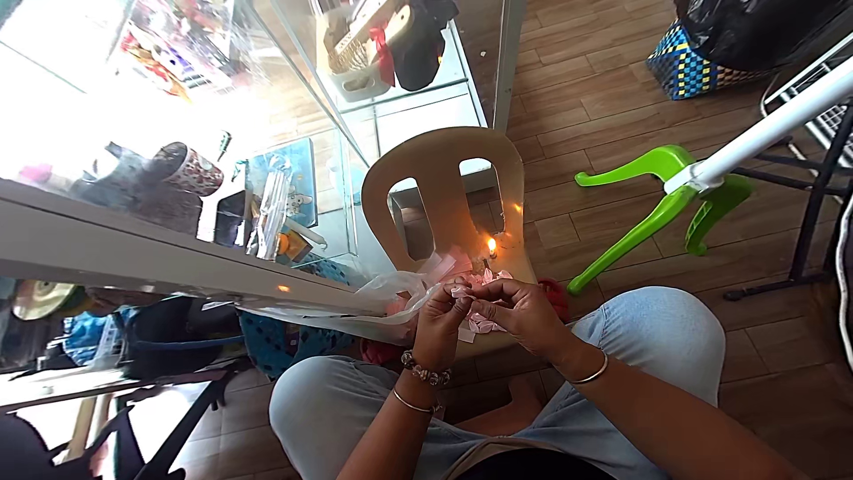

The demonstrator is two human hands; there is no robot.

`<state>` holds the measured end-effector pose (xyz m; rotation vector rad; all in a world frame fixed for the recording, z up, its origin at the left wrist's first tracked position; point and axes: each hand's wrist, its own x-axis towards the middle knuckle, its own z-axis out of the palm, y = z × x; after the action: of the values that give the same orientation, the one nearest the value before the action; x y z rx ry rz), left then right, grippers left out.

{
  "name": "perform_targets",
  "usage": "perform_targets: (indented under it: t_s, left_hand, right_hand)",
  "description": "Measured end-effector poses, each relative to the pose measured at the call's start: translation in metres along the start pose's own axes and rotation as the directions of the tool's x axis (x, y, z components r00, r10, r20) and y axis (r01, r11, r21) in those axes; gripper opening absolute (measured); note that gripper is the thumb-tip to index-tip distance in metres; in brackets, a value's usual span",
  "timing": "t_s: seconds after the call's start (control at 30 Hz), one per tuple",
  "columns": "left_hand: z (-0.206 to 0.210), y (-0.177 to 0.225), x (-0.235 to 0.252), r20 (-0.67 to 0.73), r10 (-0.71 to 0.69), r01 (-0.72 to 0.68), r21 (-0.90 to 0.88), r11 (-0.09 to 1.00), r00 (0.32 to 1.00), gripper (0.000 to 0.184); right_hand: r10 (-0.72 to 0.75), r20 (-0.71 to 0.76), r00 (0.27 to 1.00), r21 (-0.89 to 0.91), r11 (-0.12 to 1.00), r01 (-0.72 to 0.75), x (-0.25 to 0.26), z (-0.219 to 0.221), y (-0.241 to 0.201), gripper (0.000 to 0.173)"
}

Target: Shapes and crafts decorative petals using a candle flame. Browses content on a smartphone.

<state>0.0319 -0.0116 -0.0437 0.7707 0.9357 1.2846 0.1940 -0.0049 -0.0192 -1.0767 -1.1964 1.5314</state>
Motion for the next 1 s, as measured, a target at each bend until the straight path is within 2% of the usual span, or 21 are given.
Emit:
perform_targets:
  t_s: [0.1, 0.2, 0.27, 0.33, 0.37, 0.43, 0.53, 0.7, 0.8, 0.87, 0.93, 1.0]
  left_hand:
    - [0.003, 0.000, -0.001, -0.012, 0.023, -0.023, 0.033, 0.999, 1.000, 0.012]
    - [0.008, 0.003, -0.004, -0.023, 0.013, -0.011, 0.078, 0.997, 1.000, 0.013]
    - [0.008, 0.005, -0.006, 0.033, 0.043, -0.048, 0.160, 0.986, 0.999, 0.034]
    - [0.004, 0.010, -0.003, 0.129, 0.103, -0.140, 0.322, 0.936, 0.986, 0.054]
    - [0.002, 0.012, -0.002, 0.166, 0.136, -0.195, 0.417, 0.888, 0.977, 0.053]
    - [0.001, 0.018, 0.001, 0.243, 0.181, -0.291, 0.575, 0.764, 0.953, 0.037]
    - [0.002, 0.026, 0.006, 0.354, 0.165, -0.380, 0.717, 0.584, 0.921, 0.020]
    - [0.019, 0.034, 0.010, 0.379, 0.080, -0.388, 0.894, 0.225, 0.922, 0.022]
    - [0.037, 0.035, 0.013, 0.401, 0.042, -0.403, 0.911, 0.085, 0.915, 0.020]
    - [0.046, 0.031, 0.019, 0.360, -0.016, -0.357, 0.930, 0.081, 0.933, 0.022]
    - [0.047, 0.020, 0.031, 0.268, -0.091, -0.252, 0.955, 0.154, 0.959, 0.026]
    - [0.043, 0.004, 0.049, 0.162, -0.170, -0.127, 0.972, 0.200, 0.972, 0.028]
  right_hand:
    - [-0.121, -0.037, 0.992, -0.125, 0.985, 0.116, 0.000, 0.001, 0.004, 0.012]
    - [-0.249, -0.023, 0.968, -0.305, 0.924, 0.231, 0.001, 0.000, 0.009, 0.015]
    - [-0.281, 0.005, 0.960, -0.414, 0.873, 0.258, 0.002, -0.001, 0.010, 0.017]
    - [-0.308, 0.045, 0.950, -0.507, 0.813, 0.287, 0.005, -0.003, 0.008, 0.019]
    - [-0.312, 0.069, 0.947, -0.541, 0.787, 0.299, 0.005, -0.005, 0.007, 0.020]
    - [-0.304, 0.107, 0.947, -0.575, 0.758, 0.308, 0.005, -0.009, 0.006, 0.022]
    - [-0.272, 0.125, 0.954, -0.613, 0.735, 0.290, 0.002, -0.016, 0.005, 0.026]
    - [-0.207, 0.118, 0.971, -0.623, 0.746, 0.235, -0.002, -0.033, -0.003, 0.027]
    - [-0.117, 0.108, 0.987, -0.612, 0.774, 0.159, -0.003, -0.042, -0.006, 0.029]
    - [-0.007, 0.084, 0.996, -0.595, 0.802, 0.056, -0.001, -0.050, -0.014, 0.029]
    - [0.071, -0.006, 0.997, -0.575, 0.816, -0.061, 0.003, -0.062, -0.027, 0.027]
    - [-0.008, -0.133, 0.991, -0.546, 0.835, -0.066, 0.004, -0.076, -0.032, 0.025]
